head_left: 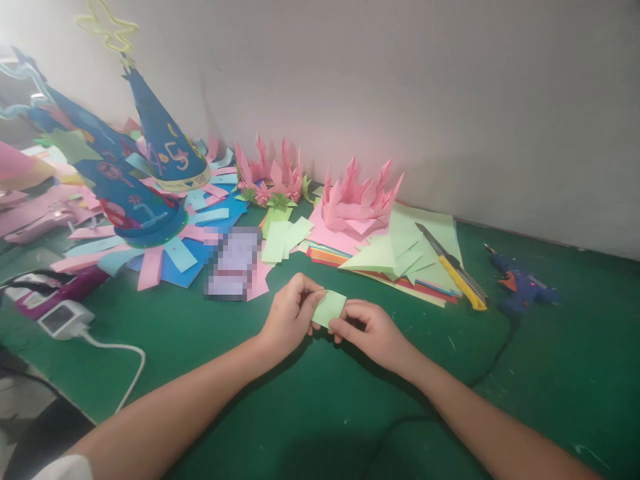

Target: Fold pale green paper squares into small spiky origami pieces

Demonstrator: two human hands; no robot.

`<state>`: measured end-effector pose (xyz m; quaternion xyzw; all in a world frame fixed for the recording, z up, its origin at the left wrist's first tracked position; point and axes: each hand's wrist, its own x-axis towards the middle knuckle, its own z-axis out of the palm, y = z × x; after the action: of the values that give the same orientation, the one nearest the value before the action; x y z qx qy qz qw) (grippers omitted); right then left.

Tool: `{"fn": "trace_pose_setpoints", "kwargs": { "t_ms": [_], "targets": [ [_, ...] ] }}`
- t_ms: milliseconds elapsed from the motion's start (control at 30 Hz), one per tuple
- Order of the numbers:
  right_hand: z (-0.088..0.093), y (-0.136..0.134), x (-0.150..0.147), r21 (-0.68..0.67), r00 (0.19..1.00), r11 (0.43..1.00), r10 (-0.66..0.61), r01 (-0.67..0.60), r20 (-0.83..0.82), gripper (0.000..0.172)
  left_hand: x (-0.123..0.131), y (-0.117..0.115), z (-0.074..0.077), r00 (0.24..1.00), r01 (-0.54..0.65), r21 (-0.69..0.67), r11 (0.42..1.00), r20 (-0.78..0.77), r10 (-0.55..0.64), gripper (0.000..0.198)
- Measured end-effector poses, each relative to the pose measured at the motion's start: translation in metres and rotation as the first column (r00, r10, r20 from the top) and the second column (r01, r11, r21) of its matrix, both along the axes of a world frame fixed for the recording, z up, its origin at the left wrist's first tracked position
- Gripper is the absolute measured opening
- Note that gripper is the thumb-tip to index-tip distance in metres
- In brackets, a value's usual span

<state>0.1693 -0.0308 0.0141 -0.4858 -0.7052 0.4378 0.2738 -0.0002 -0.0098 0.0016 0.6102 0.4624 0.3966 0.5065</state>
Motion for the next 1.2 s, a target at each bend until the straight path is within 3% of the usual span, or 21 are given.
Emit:
{"fn": "trace_pose_setpoints", "kwargs": {
  "t_ms": [167,300,400,500,767,1000,1200],
  "targets": [
    [0.0,0.0,0.0,0.004,1.0,1.0,-0.01,0.01,-0.007,0.031,-0.001,0.001,0.001,1.0,-0.003,-0.043,0.999,0.017,0.004,0.017],
    [-0.003,-0.002,0.0,-0.016,0.994,0.996,-0.085,0.084,-0.067,0.032,0.002,0.003,0.004,0.98,0.025,-0.126,0.992,0.201,0.001,0.025],
    [-0.006,-0.001,-0.001,-0.064,0.981,0.988,-0.146,0.138,-0.125,0.034,0.005,0.003,0.008,0.961,0.113,-0.204,0.972,0.271,-0.055,0.036],
    [-0.006,-0.001,-0.001,-0.099,0.975,0.984,-0.159,0.145,-0.157,0.037,0.007,0.003,0.01,0.958,0.203,-0.27,0.941,0.256,-0.133,0.034],
    [-0.006,0.001,0.006,-0.086,0.965,0.987,-0.15,0.134,-0.213,0.031,-0.001,0.007,-0.002,0.971,0.233,-0.225,0.946,0.114,-0.212,0.027],
    [-0.009,0.004,0.007,-0.07,0.953,0.971,-0.238,0.228,-0.189,0.036,0.004,0.004,-0.003,0.926,0.284,-0.253,0.925,0.324,-0.195,0.048],
    [-0.009,0.002,0.005,-0.081,0.958,0.977,-0.207,0.195,-0.198,0.031,0.003,0.004,-0.001,0.945,0.253,-0.234,0.939,0.266,-0.188,0.042]
  ]
}}
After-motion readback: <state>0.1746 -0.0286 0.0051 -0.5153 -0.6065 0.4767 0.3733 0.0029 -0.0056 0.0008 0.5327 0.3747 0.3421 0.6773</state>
